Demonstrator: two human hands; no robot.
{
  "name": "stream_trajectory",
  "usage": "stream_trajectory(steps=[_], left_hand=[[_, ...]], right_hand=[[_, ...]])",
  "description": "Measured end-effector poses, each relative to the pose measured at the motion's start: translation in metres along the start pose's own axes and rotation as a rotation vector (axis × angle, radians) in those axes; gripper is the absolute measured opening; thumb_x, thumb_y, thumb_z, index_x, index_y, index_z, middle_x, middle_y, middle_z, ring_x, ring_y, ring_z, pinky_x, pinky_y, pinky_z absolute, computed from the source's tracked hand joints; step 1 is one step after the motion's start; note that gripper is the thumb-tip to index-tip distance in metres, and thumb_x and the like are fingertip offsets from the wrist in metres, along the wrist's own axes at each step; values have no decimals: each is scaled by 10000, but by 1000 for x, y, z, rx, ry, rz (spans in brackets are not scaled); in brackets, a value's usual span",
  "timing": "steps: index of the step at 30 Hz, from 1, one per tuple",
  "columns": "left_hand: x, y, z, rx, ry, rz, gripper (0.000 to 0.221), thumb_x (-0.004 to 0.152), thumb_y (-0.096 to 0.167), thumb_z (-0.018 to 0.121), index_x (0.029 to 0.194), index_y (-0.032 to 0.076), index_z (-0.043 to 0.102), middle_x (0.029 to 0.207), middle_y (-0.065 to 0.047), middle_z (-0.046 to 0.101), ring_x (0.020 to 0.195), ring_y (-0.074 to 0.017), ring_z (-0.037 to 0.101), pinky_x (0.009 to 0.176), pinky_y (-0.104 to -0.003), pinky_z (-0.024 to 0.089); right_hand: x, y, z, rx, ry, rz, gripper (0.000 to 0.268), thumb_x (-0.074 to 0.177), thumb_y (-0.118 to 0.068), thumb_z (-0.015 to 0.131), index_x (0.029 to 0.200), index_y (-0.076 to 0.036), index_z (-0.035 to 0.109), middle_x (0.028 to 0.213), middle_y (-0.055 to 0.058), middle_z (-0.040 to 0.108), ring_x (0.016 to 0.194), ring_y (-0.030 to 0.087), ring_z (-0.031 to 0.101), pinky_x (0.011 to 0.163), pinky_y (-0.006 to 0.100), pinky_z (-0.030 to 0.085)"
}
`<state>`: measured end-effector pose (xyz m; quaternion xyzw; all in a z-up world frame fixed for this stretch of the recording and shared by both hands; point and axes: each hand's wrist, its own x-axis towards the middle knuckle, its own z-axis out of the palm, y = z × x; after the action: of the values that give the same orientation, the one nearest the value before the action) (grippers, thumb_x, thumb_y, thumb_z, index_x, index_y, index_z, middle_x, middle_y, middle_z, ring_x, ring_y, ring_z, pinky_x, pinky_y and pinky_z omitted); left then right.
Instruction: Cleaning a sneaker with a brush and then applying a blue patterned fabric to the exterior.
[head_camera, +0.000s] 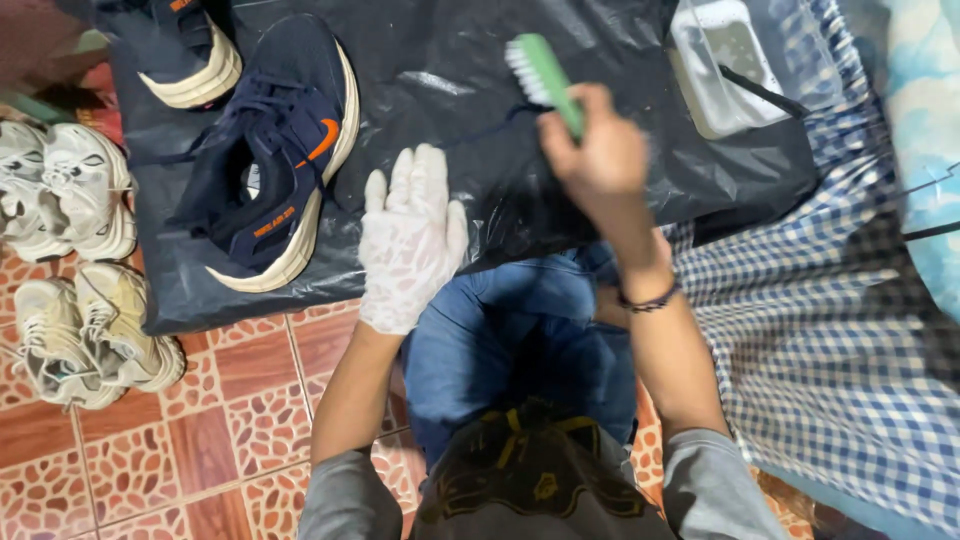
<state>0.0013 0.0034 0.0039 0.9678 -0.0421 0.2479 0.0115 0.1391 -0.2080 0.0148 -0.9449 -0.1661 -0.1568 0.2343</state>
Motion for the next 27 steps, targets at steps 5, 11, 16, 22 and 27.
stream_trajectory(steps=[5, 11, 16, 22, 27], left_hand=[[1, 5, 0, -81, -13, 56, 680, 1006, 379, 606, 1556, 19, 433, 1576, -168, 506, 1448, -325, 506, 1165, -575, 370], [-21, -18, -23, -59, -41, 27, 688, 1074, 437, 547, 1588, 12, 377, 1633, -162, 421, 1501, -351, 433, 1192, -562, 347], [-18, -30, -31, 59, 47, 20, 716, 1071, 512, 580, 1546, -8, 446, 1581, -180, 491, 1451, -379, 489, 1164, -597, 379], [16, -41, -55, 112, 250, 207, 507, 1097, 392, 591, 1445, 24, 573, 1452, -123, 635, 1355, -290, 574, 1060, -412, 472], [20, -62, -18, 357, 58, 68, 754, 1022, 603, 562, 1505, 24, 547, 1510, -137, 597, 1391, -308, 543, 1138, -559, 354]], right_hand=[[20, -5, 49, -154, -138, -34, 420, 1046, -555, 574, 1087, -138, 557, 780, 198, 726, 722, 526, 678, 587, 631, 482], [46, 28, 44, -310, -201, -53, 374, 1078, -427, 583, 1111, -63, 505, 818, 263, 726, 733, 572, 682, 592, 665, 497], [65, 58, 46, -389, -200, -118, 309, 1101, -327, 509, 1172, -31, 460, 806, 260, 724, 704, 568, 682, 540, 651, 484], [69, 71, 44, -429, -100, -195, 253, 1064, -266, 547, 1137, -33, 480, 734, 229, 706, 591, 528, 667, 447, 596, 467], [66, 55, 25, -154, -212, -22, 225, 1098, -270, 527, 1111, -68, 431, 833, 224, 688, 667, 548, 635, 535, 615, 455]])
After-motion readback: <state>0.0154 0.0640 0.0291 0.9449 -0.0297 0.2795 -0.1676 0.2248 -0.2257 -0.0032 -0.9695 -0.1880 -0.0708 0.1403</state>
